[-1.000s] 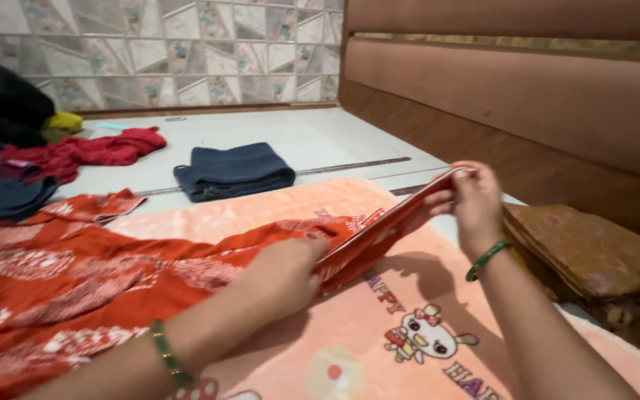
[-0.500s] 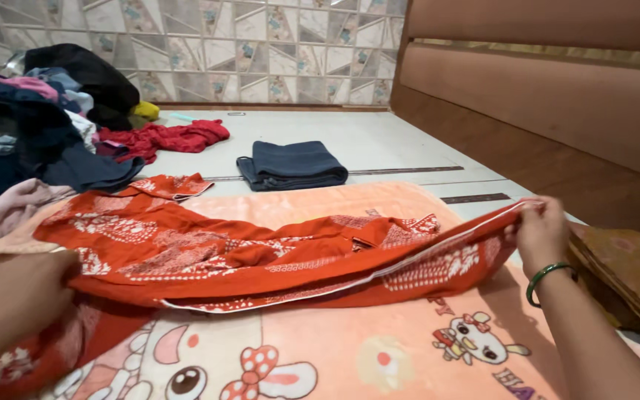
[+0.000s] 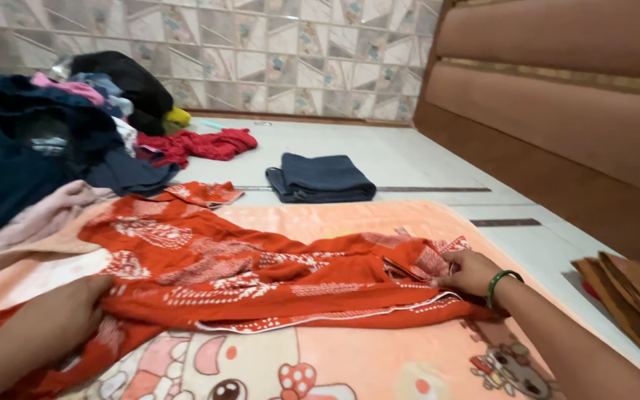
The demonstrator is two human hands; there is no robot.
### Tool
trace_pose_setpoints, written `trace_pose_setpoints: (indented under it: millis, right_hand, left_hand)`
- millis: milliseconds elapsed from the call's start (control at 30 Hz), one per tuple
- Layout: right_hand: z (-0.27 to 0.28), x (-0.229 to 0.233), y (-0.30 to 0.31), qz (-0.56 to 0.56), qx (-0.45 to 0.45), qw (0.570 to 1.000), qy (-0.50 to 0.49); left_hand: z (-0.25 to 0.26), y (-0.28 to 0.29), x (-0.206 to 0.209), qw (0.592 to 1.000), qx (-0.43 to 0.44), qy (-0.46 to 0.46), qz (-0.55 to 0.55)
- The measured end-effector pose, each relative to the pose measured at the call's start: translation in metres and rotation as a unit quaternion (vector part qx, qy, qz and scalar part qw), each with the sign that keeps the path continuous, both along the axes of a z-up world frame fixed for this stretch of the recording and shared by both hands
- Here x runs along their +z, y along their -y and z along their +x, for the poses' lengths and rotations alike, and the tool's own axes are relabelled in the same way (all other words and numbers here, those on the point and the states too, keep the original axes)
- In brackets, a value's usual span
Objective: The person folds an orange patterned garment on a bed by aligning its edges, smoothing the fabric with their hands, and folding parts of the garment over each other.
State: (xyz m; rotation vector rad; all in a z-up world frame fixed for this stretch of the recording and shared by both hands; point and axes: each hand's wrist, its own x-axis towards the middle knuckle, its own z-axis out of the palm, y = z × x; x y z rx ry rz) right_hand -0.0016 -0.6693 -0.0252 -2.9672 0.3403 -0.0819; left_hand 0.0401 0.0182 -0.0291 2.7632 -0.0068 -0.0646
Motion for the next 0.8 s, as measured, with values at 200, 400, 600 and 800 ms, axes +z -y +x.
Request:
trace_pose_setpoints:
  millis: [200,400,600,800]
  right_hand:
    - [-0.004,0.048,-0.001,0.026,-0.041,0.976,0.21]
    - [-0.102,0.128,-0.007,0.195,-0.091,0.976,0.037]
    - [-0.079,0.122,0.029,0.227,-0.152,0.942,-0.193]
    - [0.053,0.145,0.094,0.164,-0.06,0.946,0.273]
  left_hand:
    - [0.004,-0.038,0.043,0.989,0.037,0.068,-0.122]
    - [0.045,-0.106,0.0,0.998,-0.039,-0.033,-0.039]
    - [0.086,-0.148,0.001,0.945,-0.312,-0.095,-0.03]
    - [0.141,-0.084,0.16,0.947,-0.042,0.269,0.17]
